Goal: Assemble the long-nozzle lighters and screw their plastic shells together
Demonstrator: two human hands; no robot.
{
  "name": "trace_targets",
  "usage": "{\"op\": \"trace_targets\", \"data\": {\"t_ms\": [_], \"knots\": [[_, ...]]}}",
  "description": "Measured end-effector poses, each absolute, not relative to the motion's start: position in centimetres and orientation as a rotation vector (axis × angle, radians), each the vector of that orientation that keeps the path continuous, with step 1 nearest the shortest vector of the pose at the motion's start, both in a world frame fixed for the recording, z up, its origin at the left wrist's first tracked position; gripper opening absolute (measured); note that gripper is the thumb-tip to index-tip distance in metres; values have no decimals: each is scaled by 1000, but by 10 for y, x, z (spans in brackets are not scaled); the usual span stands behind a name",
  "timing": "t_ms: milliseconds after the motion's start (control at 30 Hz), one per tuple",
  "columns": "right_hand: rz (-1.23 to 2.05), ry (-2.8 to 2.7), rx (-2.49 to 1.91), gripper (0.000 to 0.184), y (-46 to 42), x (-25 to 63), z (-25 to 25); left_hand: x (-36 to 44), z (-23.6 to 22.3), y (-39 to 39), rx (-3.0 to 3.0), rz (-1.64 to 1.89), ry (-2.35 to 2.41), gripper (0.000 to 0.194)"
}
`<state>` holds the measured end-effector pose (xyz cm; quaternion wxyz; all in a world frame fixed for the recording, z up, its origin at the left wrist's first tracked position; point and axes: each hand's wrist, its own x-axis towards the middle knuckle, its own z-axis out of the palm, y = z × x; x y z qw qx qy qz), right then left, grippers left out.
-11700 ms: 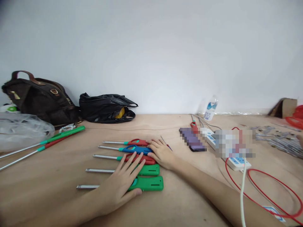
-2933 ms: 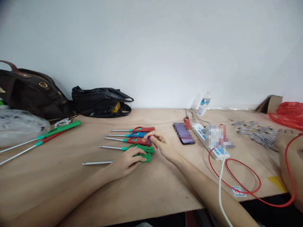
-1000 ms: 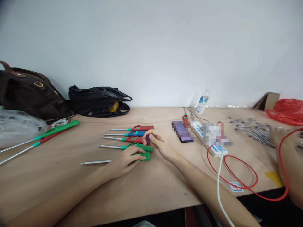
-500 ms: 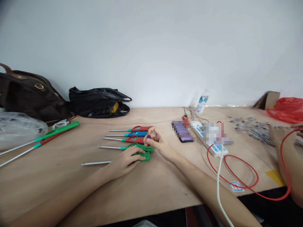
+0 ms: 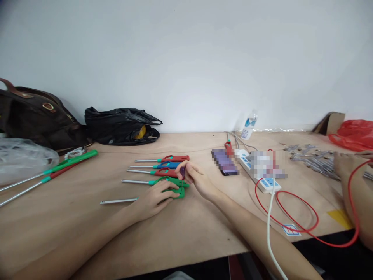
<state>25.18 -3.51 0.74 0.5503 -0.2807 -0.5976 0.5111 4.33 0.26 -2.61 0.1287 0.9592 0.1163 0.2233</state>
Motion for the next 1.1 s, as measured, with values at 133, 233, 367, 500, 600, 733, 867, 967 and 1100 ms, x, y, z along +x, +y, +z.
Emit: {"op": "trace_targets", "data": {"t_ms": [133, 233, 367, 500, 600, 733, 867, 967, 1100], "knots": [[1202, -1409, -675, 41, -35, 251, 9, 44, -26, 2, 2789, 659, 328, 25], [1197, -1414, -713, 35, -36, 250, 10, 44, -26, 2, 2794, 660, 336, 24], [1188, -1392, -690, 40, -36, 250, 9, 43, -26, 2, 2795, 656, 337, 23], [1182, -1403, -699, 37, -36, 250, 9, 43, -26, 2, 2794, 651, 334, 23], [1179, -1414, -716, 35, -37, 250, 9, 43, -25, 1, 2790, 653, 342, 22], [1169, -1391, -694, 38, -37, 250, 8, 43, -25, 2, 2790, 651, 339, 22], [1167, -1418, -730, 34, -37, 249, 8, 43, -27, 3, 2792, 659, 331, 23], [1150, -1409, -759, 39, -37, 250, 7, 43, -27, 2, 2792, 660, 337, 23], [1141, -1401, -709, 37, -36, 250, 7, 44, -25, 1, 2797, 657, 335, 24]]}}
